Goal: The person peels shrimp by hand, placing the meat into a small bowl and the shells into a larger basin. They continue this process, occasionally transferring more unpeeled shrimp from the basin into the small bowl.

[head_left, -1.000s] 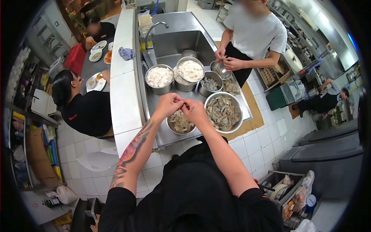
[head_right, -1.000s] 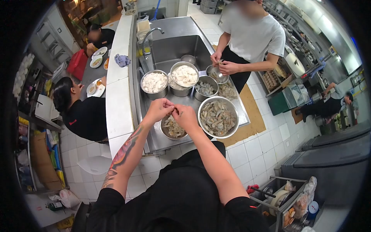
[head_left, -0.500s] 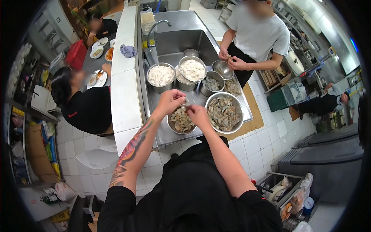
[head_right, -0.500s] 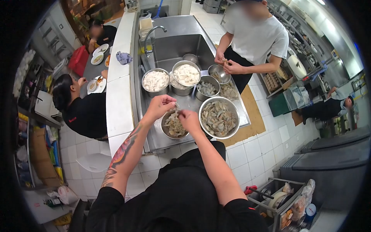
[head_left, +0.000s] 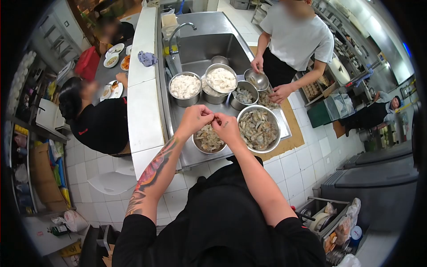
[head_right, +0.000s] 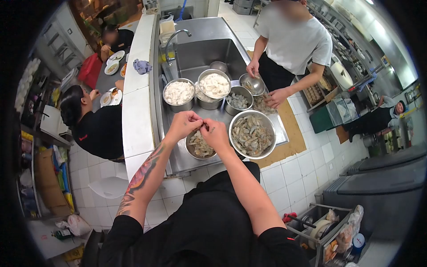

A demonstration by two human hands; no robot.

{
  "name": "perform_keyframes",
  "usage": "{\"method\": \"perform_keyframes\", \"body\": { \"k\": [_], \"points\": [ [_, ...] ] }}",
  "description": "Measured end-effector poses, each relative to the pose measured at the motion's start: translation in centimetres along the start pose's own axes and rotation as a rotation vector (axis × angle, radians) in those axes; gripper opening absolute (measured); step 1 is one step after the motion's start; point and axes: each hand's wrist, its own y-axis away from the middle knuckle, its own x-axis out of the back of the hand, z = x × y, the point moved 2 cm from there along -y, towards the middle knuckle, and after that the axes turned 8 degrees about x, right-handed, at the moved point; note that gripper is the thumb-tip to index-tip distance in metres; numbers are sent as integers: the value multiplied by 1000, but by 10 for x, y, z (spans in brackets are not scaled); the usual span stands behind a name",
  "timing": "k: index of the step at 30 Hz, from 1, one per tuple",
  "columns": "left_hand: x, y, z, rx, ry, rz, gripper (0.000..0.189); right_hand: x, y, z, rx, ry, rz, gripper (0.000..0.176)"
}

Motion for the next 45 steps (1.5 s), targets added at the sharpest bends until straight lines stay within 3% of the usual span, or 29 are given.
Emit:
{"method": "perform_keyframes", "body": {
  "k": [3, 5, 9, 11, 12, 14, 15, 17, 18, 19, 21, 25, 32, 39, 42, 44, 45],
  "points": [
    [1, 1, 4, -3, -41, -33, 21, -2, 2, 6, 5, 46, -3, 20],
    [2, 1, 5, -5, -79, -65, 21, -4, 7, 17, -228, -200, -20, 18],
    [2, -4, 3, 4, -32, -58, 21, -17, 19, 42, -331, -555, 132, 19],
    [2, -7, -2, 7, 189, -97, 23, -17, 25, 48, -251, -150, -46, 22],
    [2, -8, -2, 4, 188, -98, 23, -21, 30, 59, -250, -149, -43, 22],
    [4, -7, -2, 43, 306, -134, 26, -33, 41, 81, 81, 155, -99, 26],
    [5, -7, -1, 44, 307, -130, 26, -31, 37, 76, 83, 154, -103, 26],
    [6, -4, 0, 144, 360, -164, 28, -24, 28, 60, -201, -429, -35, 31],
    [5, -3, 0, 145, 359, -165, 28, -26, 23, 63, -179, -652, -21, 34],
    [4, -2, 2, 139, 378, -170, 28, -20, 19, 47, -178, -653, -18, 34],
    [0, -3, 2, 128, 392, -170, 29, -11, 11, 19, -333, -954, -6, 39],
    [0, -3, 1, 69, 348, -168, 29, -25, 8, 22, -344, -1028, 16, 37],
    [0, 1, 5, 102, 437, -211, 28, -30, 10, 30, -508, -1227, 132, 16],
    [-3, -5, 0, 24, 432, -158, 25, -19, 13, 30, -447, -1079, 105, 16],
    [-1, -5, 4, 54, 534, -141, 23, -17, 16, 34, -364, -808, 123, 20],
    [0, -9, -1, 29, 515, -94, 22, -17, 18, 39, -54, 70, -101, 27],
    [0, -12, -5, 30, 514, -97, 22, -23, 22, 48, -57, 70, -98, 27]
  ]
}}
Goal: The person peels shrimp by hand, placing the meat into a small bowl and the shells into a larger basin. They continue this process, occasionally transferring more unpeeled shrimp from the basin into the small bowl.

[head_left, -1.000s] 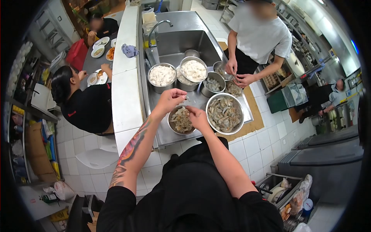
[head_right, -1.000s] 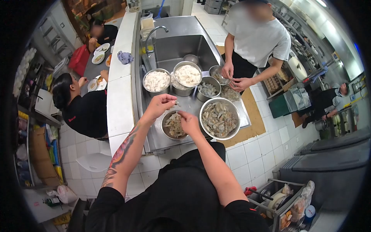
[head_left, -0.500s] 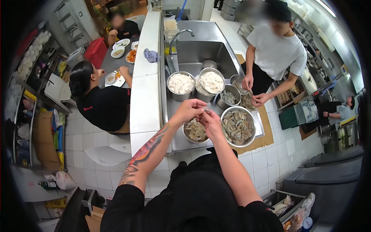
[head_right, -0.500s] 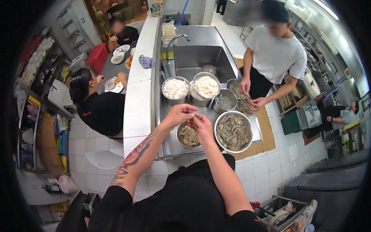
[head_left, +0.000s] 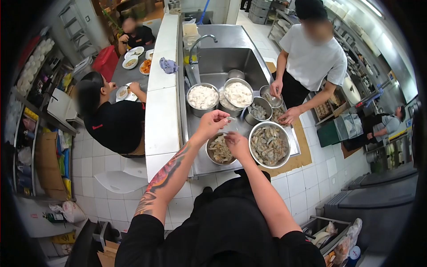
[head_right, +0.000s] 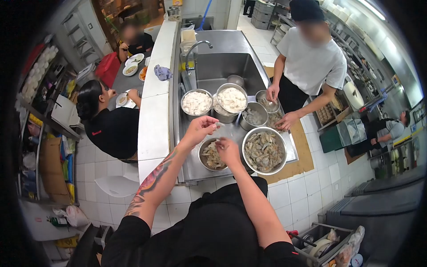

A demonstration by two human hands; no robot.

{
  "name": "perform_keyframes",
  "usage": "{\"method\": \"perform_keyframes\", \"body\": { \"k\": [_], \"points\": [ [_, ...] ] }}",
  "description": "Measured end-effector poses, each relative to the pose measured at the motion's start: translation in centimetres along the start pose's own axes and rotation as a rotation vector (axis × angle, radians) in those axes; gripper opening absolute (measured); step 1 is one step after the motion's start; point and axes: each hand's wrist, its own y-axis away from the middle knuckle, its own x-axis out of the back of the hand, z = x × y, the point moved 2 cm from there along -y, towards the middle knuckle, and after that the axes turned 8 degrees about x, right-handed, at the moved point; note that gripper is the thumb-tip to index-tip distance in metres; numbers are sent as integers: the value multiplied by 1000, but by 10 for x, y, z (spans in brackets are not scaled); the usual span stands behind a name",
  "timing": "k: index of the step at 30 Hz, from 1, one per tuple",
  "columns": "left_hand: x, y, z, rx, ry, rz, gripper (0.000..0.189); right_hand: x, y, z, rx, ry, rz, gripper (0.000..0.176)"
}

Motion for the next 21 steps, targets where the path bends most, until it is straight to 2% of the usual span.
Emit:
{"method": "perform_keyframes", "body": {
  "k": [2, 3, 4, 5, 6, 8, 9, 10, 12, 14, 16, 18, 19, 20, 21],
  "points": [
    [5, -4, -5, -59, -298, 75, 21, -16, 7, 22, 17, 11, 80, 30],
    [6, -1, -2, -54, -292, 72, 21, -17, 7, 30, -16, -131, 54, 37],
    [4, 5, 4, -98, -409, 93, 21, -9, 7, 17, -30, -126, 53, 37],
    [0, 9, 5, -144, -525, 103, 22, 4, 4, -10, -205, -611, 72, 36],
    [-1, 9, 1, -151, -502, 88, 21, 9, 4, -25, -372, -1094, 109, 36],
    [-6, 7, -2, -181, -767, 42, 21, 3, 6, -10, -365, -1383, 121, 33],
    [-9, 8, -2, -191, -758, 12, 21, 2, 9, -15, -435, -1333, 137, 25],
    [-12, 11, -4, -136, -731, -68, 23, 1, 14, -8, -435, -1323, 162, 25],
    [-16, 12, -7, -83, -708, -142, 24, -12, 23, 16, -658, -1337, 232, 22],
    [-15, 14, -14, -67, -821, -302, 27, -4, 27, 30, -687, -1386, 246, 18],
    [-14, 14, -15, -97, -846, -324, 27, 21, 26, 43, -642, -1451, 267, 21],
    [-12, 12, -18, -129, -870, -341, 27, 74, 14, 50, -384, -1325, 312, 19],
    [-8, 10, -22, -135, -880, -320, 27, 116, 6, 22, -223, -1020, 462, 18],
    [-6, 10, -25, -139, -890, -303, 28, 153, -2, -2, -105, -1012, 691, 16],
    [-6, 11, -25, -133, -888, -306, 28, 190, -9, 3, -43, -876, 801, 15]
  ]
}}
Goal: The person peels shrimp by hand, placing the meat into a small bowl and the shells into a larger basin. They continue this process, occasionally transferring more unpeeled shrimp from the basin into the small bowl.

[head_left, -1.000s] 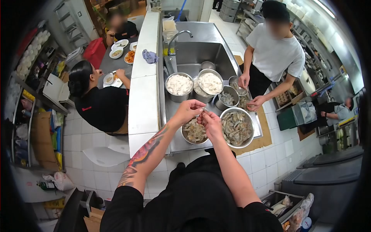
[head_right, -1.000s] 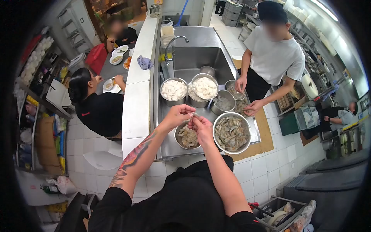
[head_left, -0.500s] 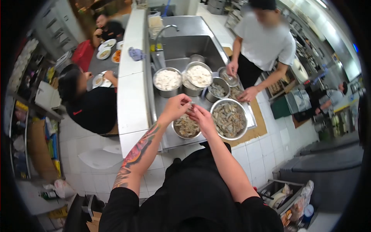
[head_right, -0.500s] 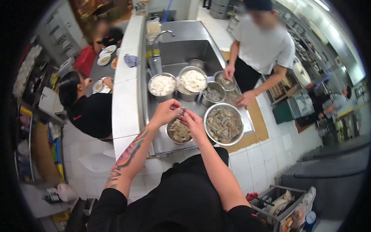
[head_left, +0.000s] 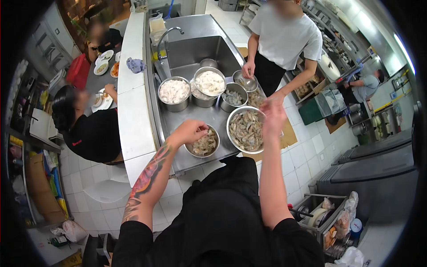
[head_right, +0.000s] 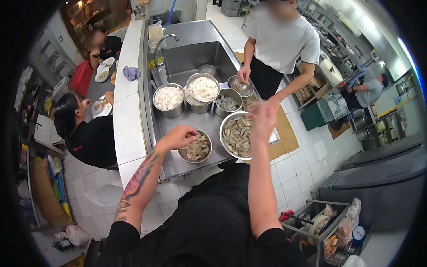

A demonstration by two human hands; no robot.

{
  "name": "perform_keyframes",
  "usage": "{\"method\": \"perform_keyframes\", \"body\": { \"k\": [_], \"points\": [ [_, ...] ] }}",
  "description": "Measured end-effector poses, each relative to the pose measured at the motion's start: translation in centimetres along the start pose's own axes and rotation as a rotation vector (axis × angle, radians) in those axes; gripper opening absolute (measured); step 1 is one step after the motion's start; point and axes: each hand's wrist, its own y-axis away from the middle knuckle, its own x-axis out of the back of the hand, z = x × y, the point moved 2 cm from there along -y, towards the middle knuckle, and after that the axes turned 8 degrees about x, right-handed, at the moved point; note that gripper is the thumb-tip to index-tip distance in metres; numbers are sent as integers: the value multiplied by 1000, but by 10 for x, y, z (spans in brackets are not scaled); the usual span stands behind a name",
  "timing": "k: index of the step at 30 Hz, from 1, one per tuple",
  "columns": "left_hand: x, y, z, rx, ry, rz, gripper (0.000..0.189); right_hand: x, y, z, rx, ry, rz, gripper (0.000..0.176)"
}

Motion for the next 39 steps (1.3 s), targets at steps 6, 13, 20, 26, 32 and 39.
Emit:
{"method": "perform_keyframes", "body": {
  "k": [6, 13, 20, 26, 32, 39],
  "points": [
    [1, -2, 15, 35, 4, 0, 29, 36, -76, 49, 223, 439, 39, 19],
    [10, 4, 2, 70, -74, 30, 31, 91, 1, 136, -197, 849, -180, 23],
    [6, 0, 8, -41, -143, 54, 28, 105, 35, 153, 279, 1535, -749, 17],
    [10, 2, 17, 14, -133, 25, 29, 90, 21, 153, 309, 1790, -1062, 24],
    [11, 3, 2, 40, -129, 64, 30, 83, 2, 149, 228, 1724, -1186, 19],
    [10, 0, 9, 8, -144, 56, 29, 84, -17, 95, -18, 1443, -972, 27]
  ]
}}
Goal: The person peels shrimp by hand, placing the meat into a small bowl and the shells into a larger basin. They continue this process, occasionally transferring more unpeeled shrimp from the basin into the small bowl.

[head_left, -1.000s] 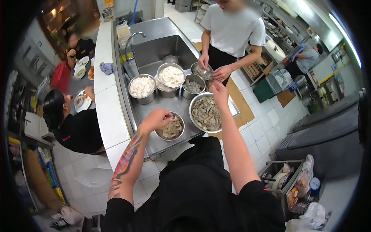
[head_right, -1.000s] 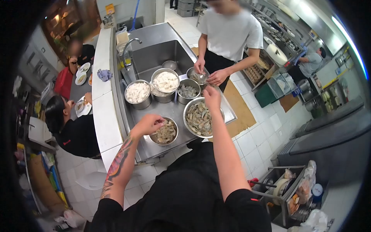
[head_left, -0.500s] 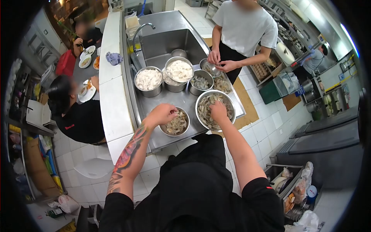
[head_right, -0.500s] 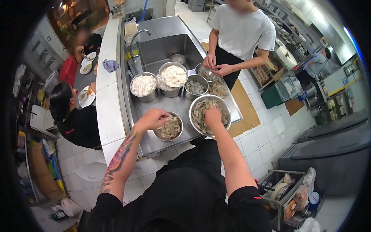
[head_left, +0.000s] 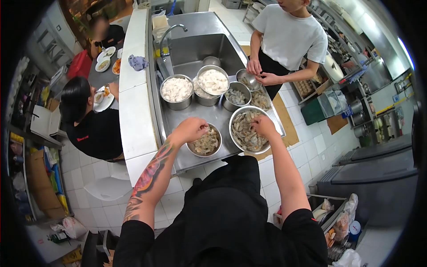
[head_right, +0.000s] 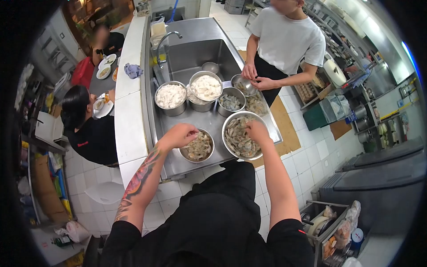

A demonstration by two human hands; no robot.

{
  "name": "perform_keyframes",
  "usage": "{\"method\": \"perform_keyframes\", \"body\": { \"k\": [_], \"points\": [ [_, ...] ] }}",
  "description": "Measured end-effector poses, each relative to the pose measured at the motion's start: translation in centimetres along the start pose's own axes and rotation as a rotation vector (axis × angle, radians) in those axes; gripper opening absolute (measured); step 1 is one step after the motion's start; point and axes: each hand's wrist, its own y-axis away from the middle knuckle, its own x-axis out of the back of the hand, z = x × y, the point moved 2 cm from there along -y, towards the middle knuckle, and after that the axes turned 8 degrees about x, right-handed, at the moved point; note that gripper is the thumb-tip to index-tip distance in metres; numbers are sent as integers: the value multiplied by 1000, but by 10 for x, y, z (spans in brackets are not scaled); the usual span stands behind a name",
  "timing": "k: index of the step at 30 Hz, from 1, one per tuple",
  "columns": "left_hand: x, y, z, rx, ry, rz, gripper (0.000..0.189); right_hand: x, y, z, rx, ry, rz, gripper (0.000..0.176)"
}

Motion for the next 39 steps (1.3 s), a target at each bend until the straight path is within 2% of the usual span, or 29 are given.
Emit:
{"method": "perform_keyframes", "body": {
  "k": [4, 6, 7, 9, 10, 12, 14, 16, 18, 19, 20, 22, 26, 28, 31, 35, 37, 38, 39],
  "points": [
    [-1, 1, 7, -33, -23, -14, 28, 15, 12, -21, -10, -101, 129, 27],
    [-4, -1, 8, -61, -6, -25, 30, 12, 15, -40, 81, -303, 367, 25],
    [-5, -1, 11, -56, -14, -24, 30, 14, 18, -62, 86, -311, 369, 25],
    [-4, 0, 20, -39, 257, -12, 35, 19, 22, -116, 108, -288, 395, 22],
    [-3, 1, 23, -24, 245, 0, 35, 9, 18, -132, 126, -302, 393, 22],
    [-1, 0, 27, 57, 392, -13, 39, -15, 10, -159, 143, -272, 295, 18],
    [-2, 1, 18, 102, 366, 13, 40, -36, 5, -178, 187, -286, 306, 16],
    [-7, -1, 4, 2, 220, 136, 39, -44, 0, -195, 224, -289, 317, 15],
    [-6, 0, 0, -14, 210, 169, 35, -46, 0, -209, 183, -230, 332, 13],
    [-4, 0, 1, 97, 238, 140, 33, -40, 1, -216, 166, -183, 296, 11],
    [-1, -1, 2, 206, 265, 109, 30, -44, -1, -218, 169, -181, 295, 11],
    [-5, -3, -6, 212, 281, 150, 28, -48, -3, -221, 251, -205, 388, 13],
    [-1, -1, -11, 238, 262, 225, 23, -53, 4, -227, 308, -227, 429, 12],
    [0, 0, -7, 219, 232, 226, 23, -55, 7, -224, 322, -309, 481, 15],
    [1, 2, -4, 177, 132, 236, 21, -48, 8, -210, 254, -304, 495, 21],
    [-16, -3, -16, 77, -6, 253, 22, -36, -3, -201, 299, -222, 508, 25],
    [-14, -3, -11, 56, -8, 220, 23, -44, -12, -198, 468, -392, 408, 31],
    [-14, -2, -9, 35, -9, 188, 24, -50, -13, -197, 468, -392, 409, 31],
    [-10, -1, -4, 35, -9, 188, 24, -59, -15, -195, 336, -576, 310, 31]
  ]
}}
